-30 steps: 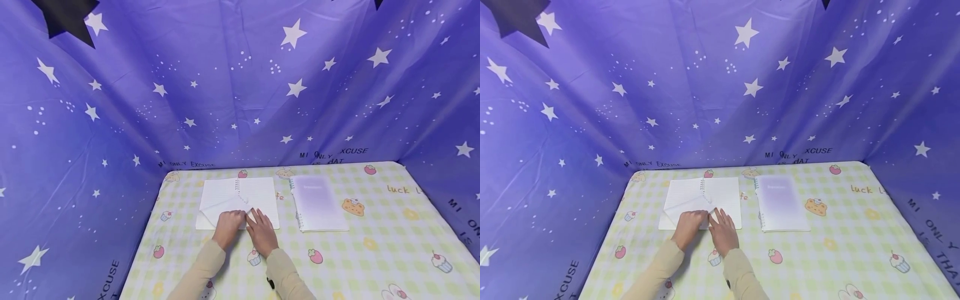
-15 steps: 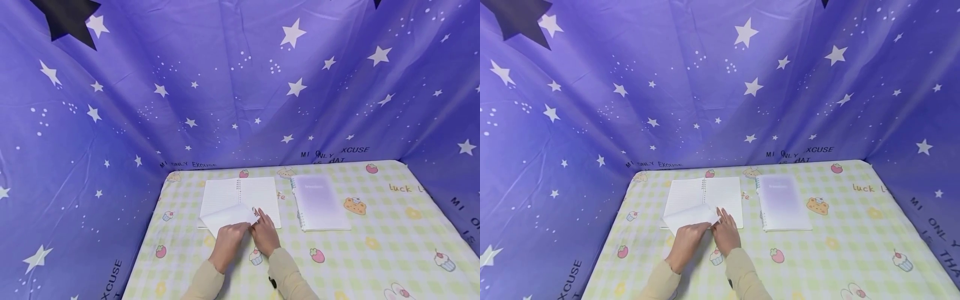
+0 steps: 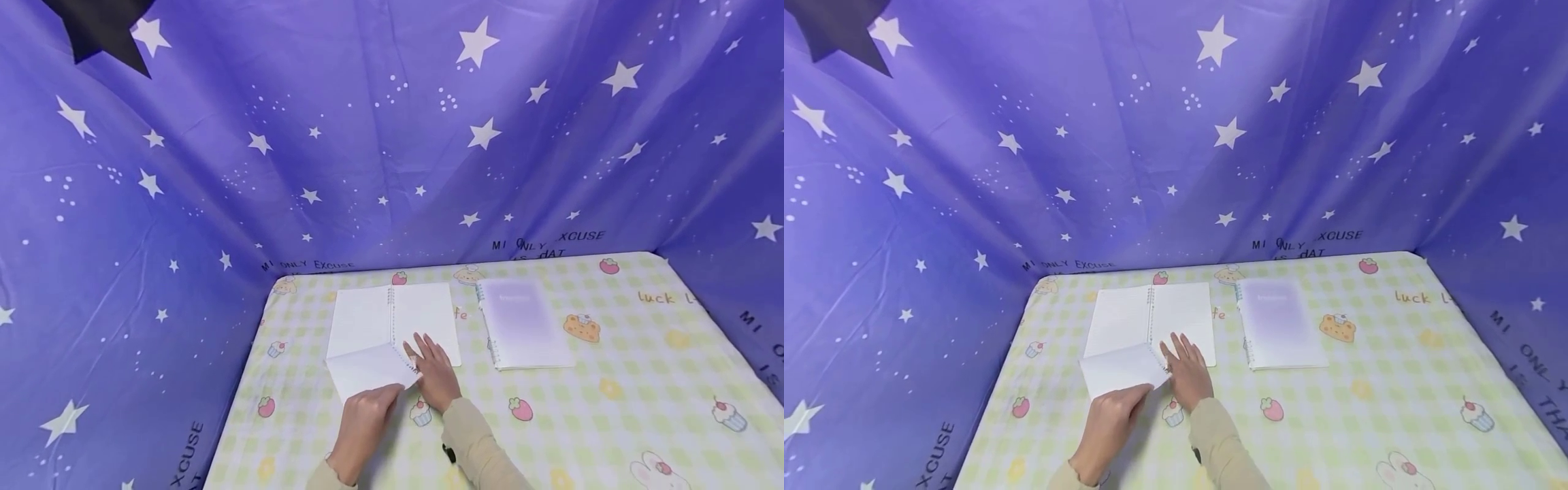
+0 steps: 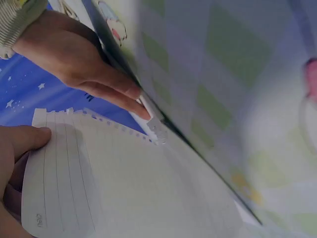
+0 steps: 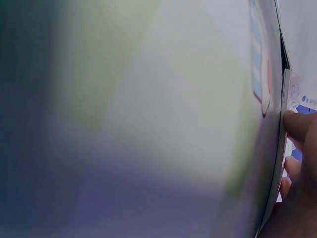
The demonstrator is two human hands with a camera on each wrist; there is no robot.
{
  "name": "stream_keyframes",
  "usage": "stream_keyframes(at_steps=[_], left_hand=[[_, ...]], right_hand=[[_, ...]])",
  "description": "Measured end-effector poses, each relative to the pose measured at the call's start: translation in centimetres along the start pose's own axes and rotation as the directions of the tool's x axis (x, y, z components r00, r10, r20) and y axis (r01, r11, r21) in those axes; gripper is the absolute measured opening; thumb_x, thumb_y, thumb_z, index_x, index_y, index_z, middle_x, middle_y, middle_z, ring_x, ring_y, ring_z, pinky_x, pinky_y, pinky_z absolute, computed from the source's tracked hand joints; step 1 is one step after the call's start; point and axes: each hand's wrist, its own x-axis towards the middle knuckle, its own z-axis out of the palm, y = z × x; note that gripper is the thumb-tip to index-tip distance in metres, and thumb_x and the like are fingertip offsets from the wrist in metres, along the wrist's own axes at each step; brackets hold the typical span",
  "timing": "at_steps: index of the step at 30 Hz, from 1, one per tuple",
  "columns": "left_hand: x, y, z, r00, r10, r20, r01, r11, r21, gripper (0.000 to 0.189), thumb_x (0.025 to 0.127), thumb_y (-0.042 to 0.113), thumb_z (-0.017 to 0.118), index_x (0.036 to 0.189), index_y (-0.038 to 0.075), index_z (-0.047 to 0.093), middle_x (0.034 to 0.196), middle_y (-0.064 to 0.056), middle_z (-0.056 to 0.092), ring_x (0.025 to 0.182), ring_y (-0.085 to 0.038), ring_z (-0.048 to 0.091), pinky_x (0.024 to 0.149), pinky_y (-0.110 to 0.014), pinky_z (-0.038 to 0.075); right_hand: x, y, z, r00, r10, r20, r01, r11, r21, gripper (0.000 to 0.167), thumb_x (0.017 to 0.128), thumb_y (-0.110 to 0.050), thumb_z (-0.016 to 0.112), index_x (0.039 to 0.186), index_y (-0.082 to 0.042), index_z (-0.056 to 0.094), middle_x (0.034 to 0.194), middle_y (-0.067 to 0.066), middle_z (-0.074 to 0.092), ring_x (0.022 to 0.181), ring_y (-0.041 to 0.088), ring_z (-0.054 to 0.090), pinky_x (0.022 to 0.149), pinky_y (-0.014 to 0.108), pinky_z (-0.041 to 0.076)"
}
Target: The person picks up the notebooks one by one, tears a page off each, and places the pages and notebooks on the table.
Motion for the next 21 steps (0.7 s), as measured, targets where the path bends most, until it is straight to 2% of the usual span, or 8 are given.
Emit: stream_keyframes(at_steps=[3, 7, 11, 15, 19, 21], left_hand=[[-0.9, 0.2, -0.2, 1.000, 0.005, 0.013, -0.005, 1.000, 0.005, 0.023, 0.073, 0.004, 0.084, 0.090, 0.017, 0.075, 0.087, 0.005, 0.077, 0.072, -0.006, 0.072, 0.065, -0.019, 0.059], [-2.1, 0.7, -0.6, 0.998, 0.001, 0.055, -0.001, 1.000, -0.011, 0.022, 0.071, 0.004, 0.084, 0.088, 0.016, 0.076, 0.085, 0.005, 0.077, 0.070, -0.007, 0.072, 0.064, -0.018, 0.059], [-2.9, 1.2, -0.9, 0.995, -0.044, 0.089, 0.046, 0.999, -0.026, 0.024, 0.070, 0.003, 0.084, 0.088, 0.016, 0.076, 0.084, 0.005, 0.077, 0.070, -0.007, 0.072, 0.063, -0.018, 0.059], [-3.3, 1.6, -1.2, 0.993, -0.084, 0.077, 0.085, 0.996, -0.011, 0.026, 0.068, 0.002, 0.084, 0.087, 0.016, 0.076, 0.081, 0.004, 0.077, 0.067, -0.007, 0.072, 0.060, -0.018, 0.058], [-3.5, 2.0, -1.4, 0.995, -0.096, 0.041, 0.097, 0.995, -0.018, 0.025, 0.067, 0.003, 0.083, 0.087, 0.016, 0.076, 0.079, 0.004, 0.076, 0.065, -0.007, 0.071, 0.059, -0.018, 0.057], [-3.5, 2.2, -1.5, 0.995, -0.094, 0.020, 0.095, 0.995, -0.019, 0.025, 0.067, 0.005, 0.083, 0.087, 0.017, 0.075, 0.079, 0.005, 0.076, 0.064, -0.006, 0.071, 0.059, -0.017, 0.057]], right_hand=[[0.1, -0.2, -0.4, 0.999, 0.021, 0.046, -0.022, 1.000, 0.016, 0.050, 0.090, 0.000, 0.056, 0.140, -0.005, 0.054, 0.148, 0.023, 0.045, 0.139, 0.044, 0.038, 0.114, 0.059, 0.031], [0.1, -0.7, -0.7, 0.992, 0.060, 0.114, -0.060, 0.998, 0.002, 0.043, 0.097, -0.011, 0.056, 0.140, -0.004, 0.055, 0.150, 0.022, 0.044, 0.140, 0.043, 0.037, 0.115, 0.058, 0.031], [0.1, -1.1, -0.8, 0.981, 0.110, 0.162, -0.114, 0.993, 0.016, 0.044, 0.100, -0.017, 0.054, 0.142, -0.006, 0.053, 0.153, 0.020, 0.041, 0.144, 0.040, 0.032, 0.119, 0.056, 0.026], [0.0, -0.7, -0.4, 0.985, 0.105, 0.140, -0.106, 0.994, 0.004, 0.044, 0.100, -0.019, 0.054, 0.142, -0.007, 0.053, 0.153, 0.019, 0.042, 0.144, 0.039, 0.033, 0.119, 0.055, 0.026], [0.4, -0.3, -0.3, 0.986, 0.102, 0.134, -0.104, 0.994, 0.014, 0.043, 0.100, -0.018, 0.053, 0.142, -0.007, 0.053, 0.153, 0.019, 0.042, 0.144, 0.040, 0.033, 0.119, 0.056, 0.025], [0.7, -0.4, -0.7, 0.981, 0.114, 0.155, -0.118, 0.993, 0.016, 0.043, 0.101, -0.017, 0.053, 0.142, -0.006, 0.053, 0.154, 0.019, 0.040, 0.145, 0.039, 0.031, 0.119, 0.056, 0.025]])
